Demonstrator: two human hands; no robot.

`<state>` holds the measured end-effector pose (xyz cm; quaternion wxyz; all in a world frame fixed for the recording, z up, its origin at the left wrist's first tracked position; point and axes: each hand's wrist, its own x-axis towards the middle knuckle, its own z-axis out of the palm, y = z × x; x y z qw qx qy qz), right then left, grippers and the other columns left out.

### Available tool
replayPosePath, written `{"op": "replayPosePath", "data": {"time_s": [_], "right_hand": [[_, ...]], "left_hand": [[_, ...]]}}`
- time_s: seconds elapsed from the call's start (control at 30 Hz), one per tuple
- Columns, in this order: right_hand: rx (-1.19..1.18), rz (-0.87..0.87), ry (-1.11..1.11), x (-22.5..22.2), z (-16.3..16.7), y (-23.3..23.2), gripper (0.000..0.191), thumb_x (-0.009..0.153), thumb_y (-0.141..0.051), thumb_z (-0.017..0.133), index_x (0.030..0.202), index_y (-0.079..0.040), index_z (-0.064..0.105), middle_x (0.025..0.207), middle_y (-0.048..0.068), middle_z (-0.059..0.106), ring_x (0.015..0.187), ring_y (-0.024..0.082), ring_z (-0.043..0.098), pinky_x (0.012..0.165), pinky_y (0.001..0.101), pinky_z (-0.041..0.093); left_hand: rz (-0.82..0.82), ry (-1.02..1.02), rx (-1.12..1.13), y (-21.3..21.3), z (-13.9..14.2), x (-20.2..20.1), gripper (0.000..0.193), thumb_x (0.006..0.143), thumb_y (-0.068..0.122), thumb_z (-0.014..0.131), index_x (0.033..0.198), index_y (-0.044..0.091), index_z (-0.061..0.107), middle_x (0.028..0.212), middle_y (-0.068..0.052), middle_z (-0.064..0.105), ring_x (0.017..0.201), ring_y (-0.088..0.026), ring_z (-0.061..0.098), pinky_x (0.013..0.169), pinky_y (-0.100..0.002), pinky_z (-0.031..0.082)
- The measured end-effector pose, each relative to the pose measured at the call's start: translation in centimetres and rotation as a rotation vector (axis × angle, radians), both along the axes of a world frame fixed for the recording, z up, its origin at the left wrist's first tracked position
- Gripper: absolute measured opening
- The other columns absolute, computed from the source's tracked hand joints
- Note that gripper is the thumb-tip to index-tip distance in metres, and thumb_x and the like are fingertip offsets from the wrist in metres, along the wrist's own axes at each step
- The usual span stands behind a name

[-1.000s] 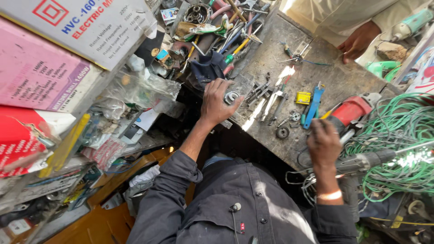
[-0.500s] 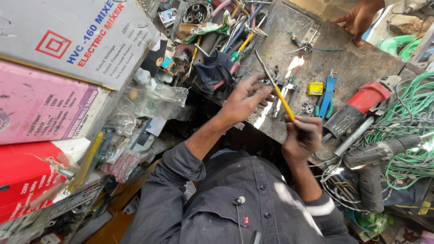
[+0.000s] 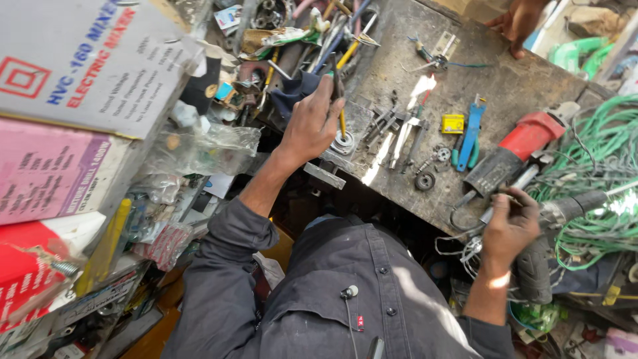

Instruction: The person repairs a handheld power tool at a cluttered workbench. They unscrew and open the tool's housing with a screwdriver, handle and fit small internal components, apply grease from a container, and use a cordless drill to drive screws while reassembling the parts.

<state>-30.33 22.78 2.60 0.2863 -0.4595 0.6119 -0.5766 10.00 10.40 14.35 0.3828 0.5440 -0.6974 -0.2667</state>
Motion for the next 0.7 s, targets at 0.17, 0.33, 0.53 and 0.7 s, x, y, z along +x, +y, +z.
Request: {"op": "replayPosePath", "data": {"time_s": [0.17, 0.33, 0.53, 0.7], "right_hand": [[-0.042, -0.114, -0.076, -5.0, -3.1, 1.5, 0.013, 0.114, 0.002, 0.066, 0.126, 0.005, 0.062, 0.118, 0.008, 0.067, 0.098, 0.011, 0.066, 0.091, 0.0233, 0.054], [-0.011, -0.065, 0.141, -4.9, -3.1, 0.9, 0.009, 0.113, 0.002, 0.066, 0.120, 0.007, 0.063, 0.111, 0.009, 0.068, 0.098, 0.012, 0.066, 0.093, 0.0257, 0.055], [0.135, -0.161, 0.252, -5.4, -1.6, -0.2, 0.019, 0.108, -0.002, 0.065, 0.124, 0.006, 0.066, 0.108, 0.010, 0.068, 0.091, 0.013, 0.064, 0.081, 0.0256, 0.052], [0.296, -0.148, 0.566, -6.2, -1.3, -0.7, 0.029, 0.100, -0.012, 0.071, 0.123, 0.004, 0.067, 0.108, 0.020, 0.073, 0.090, 0.028, 0.073, 0.082, 0.0374, 0.056]], "left_hand": [[0.001, -0.048, -0.032, 0.1, -1.5, -1.3, 0.025, 0.105, 0.011, 0.058, 0.123, 0.001, 0.045, 0.099, -0.024, 0.066, 0.097, -0.051, 0.062, 0.070, -0.056, 0.048], [-0.015, -0.063, -0.036, 0.1, -1.5, -1.8, 0.024, 0.105, 0.010, 0.059, 0.123, 0.001, 0.047, 0.100, -0.022, 0.068, 0.094, -0.046, 0.067, 0.071, -0.051, 0.052], [0.026, 0.064, -0.047, 0.3, -0.2, -2.1, 0.011, 0.107, 0.005, 0.057, 0.117, 0.001, 0.054, 0.099, -0.017, 0.074, 0.095, -0.034, 0.077, 0.079, -0.042, 0.058], [-0.014, 0.063, -0.039, 0.6, 0.2, -2.6, 0.010, 0.108, 0.004, 0.057, 0.116, 0.000, 0.053, 0.105, -0.018, 0.074, 0.101, -0.034, 0.077, 0.082, -0.041, 0.058]]}}
